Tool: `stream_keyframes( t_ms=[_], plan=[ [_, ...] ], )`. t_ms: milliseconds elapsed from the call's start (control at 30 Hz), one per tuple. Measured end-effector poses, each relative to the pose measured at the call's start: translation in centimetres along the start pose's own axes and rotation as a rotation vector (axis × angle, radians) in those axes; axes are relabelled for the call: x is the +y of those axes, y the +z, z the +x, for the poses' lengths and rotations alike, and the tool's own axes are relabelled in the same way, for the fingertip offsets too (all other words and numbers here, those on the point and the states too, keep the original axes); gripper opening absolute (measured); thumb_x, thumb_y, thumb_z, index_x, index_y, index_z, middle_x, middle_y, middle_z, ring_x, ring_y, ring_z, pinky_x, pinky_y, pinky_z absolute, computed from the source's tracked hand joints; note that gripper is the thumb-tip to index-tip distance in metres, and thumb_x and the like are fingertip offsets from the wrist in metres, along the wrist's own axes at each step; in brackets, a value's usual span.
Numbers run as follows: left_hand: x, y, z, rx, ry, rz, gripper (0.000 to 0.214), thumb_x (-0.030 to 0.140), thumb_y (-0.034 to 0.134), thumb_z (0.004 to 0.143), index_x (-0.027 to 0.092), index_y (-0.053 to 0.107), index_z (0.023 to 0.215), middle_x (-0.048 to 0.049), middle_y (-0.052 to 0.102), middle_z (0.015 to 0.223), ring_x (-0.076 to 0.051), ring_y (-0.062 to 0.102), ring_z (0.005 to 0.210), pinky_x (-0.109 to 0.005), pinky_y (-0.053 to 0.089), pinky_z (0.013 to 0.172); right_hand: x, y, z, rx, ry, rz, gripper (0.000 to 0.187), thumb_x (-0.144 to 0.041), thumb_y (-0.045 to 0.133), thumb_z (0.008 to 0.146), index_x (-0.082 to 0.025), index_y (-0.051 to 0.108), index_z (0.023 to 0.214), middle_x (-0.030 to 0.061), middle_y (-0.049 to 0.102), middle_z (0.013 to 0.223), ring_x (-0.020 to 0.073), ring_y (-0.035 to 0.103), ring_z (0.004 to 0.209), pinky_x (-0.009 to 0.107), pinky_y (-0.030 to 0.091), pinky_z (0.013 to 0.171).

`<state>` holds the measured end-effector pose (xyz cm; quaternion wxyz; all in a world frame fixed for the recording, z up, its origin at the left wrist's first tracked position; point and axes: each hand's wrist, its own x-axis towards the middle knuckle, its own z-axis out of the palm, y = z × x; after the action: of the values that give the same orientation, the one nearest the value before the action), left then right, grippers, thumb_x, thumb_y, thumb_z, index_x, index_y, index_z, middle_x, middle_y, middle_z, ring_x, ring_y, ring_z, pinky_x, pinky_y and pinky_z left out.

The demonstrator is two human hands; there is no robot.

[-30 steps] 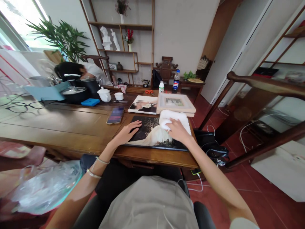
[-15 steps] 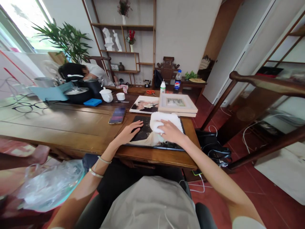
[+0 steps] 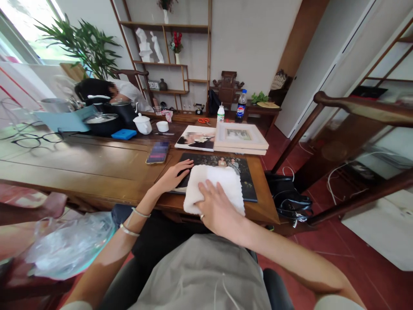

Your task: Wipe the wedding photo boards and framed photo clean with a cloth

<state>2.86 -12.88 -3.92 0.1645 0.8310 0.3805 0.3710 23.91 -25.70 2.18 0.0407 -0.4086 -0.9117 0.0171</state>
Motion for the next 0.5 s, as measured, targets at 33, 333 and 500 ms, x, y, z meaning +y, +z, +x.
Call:
stream_keyframes(
  t_ms=[33, 333, 500],
  plan=[
    [0.0, 0.0, 0.0, -0.001, 0.002, 0.0, 0.037, 0.03, 0.041, 0.091, 0.014, 0.062, 0.116, -0.0117, 0.056, 0.131, -0.023, 0.044, 0.129, -0.042, 0.034, 0.11, 0.2, -0.3, 0.1, -0.009, -0.003, 0.021, 0.029, -0.013, 0.056, 0.073, -0.017, 0.068, 0.098, 0.0164, 0.037, 0.145, 0.0385, 0.027, 0.135, 0.059, 0.027, 0.104],
    [0.2, -0.2, 0.1, -0.038, -0.009, 0.021, 0.036, 0.029, 0.04, 0.09, 0.017, 0.061, 0.118, -0.0085, 0.055, 0.133, -0.023, 0.043, 0.13, -0.045, 0.033, 0.11, 9.1, -1.2, 6.6, -0.001, 0.078, -0.097, 0.031, -0.015, 0.046, 0.085, -0.012, 0.063, 0.11, 0.0203, 0.056, 0.125, 0.0314, 0.037, 0.13, 0.051, 0.034, 0.099],
    [0.3, -0.2, 0.1, -0.037, -0.02, 0.023, 0.037, 0.03, 0.04, 0.091, 0.015, 0.06, 0.118, -0.0097, 0.055, 0.133, -0.023, 0.043, 0.13, -0.044, 0.033, 0.11, 6.6, 0.0, 5.5, 0.079, 0.13, -0.097, 0.035, -0.012, 0.048, 0.08, -0.014, 0.064, 0.111, 0.0173, 0.041, 0.142, 0.0357, 0.029, 0.133, 0.057, 0.027, 0.101]
  ],
)
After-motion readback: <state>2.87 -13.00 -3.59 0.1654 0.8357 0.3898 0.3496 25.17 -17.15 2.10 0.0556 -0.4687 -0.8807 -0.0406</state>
